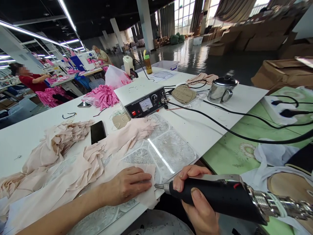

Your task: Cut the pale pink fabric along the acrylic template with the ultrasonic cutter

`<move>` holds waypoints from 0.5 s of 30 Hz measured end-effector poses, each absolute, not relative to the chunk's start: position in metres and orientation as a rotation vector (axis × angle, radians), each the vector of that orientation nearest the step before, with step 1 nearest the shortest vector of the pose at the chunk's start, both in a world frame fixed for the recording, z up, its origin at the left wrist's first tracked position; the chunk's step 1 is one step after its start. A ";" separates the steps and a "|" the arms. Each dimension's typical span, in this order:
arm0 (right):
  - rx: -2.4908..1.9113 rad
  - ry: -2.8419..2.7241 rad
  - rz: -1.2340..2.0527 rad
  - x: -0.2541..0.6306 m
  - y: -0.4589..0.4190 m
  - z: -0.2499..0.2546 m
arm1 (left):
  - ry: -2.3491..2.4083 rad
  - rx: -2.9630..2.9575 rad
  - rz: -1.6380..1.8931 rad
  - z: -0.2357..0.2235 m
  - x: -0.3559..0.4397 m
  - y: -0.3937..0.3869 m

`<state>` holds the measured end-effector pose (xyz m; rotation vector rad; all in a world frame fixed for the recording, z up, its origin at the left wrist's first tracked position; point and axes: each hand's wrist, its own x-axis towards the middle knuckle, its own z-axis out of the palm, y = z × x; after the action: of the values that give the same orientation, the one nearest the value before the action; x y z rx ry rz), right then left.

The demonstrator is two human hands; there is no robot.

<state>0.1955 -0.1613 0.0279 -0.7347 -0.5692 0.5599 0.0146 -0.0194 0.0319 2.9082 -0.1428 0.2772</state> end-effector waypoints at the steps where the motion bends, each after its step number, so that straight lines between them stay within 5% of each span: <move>1: -0.731 -0.570 0.561 0.195 -0.161 0.028 | -0.140 2.906 0.292 0.032 0.015 -0.020; 15: -0.676 -0.562 0.611 0.191 -0.156 0.023 | -0.107 2.902 0.359 0.034 0.017 -0.016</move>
<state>0.1911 -0.1558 0.0228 -0.6762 -0.5621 0.6113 0.0172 -0.0160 0.0337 2.9017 -0.1073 0.3586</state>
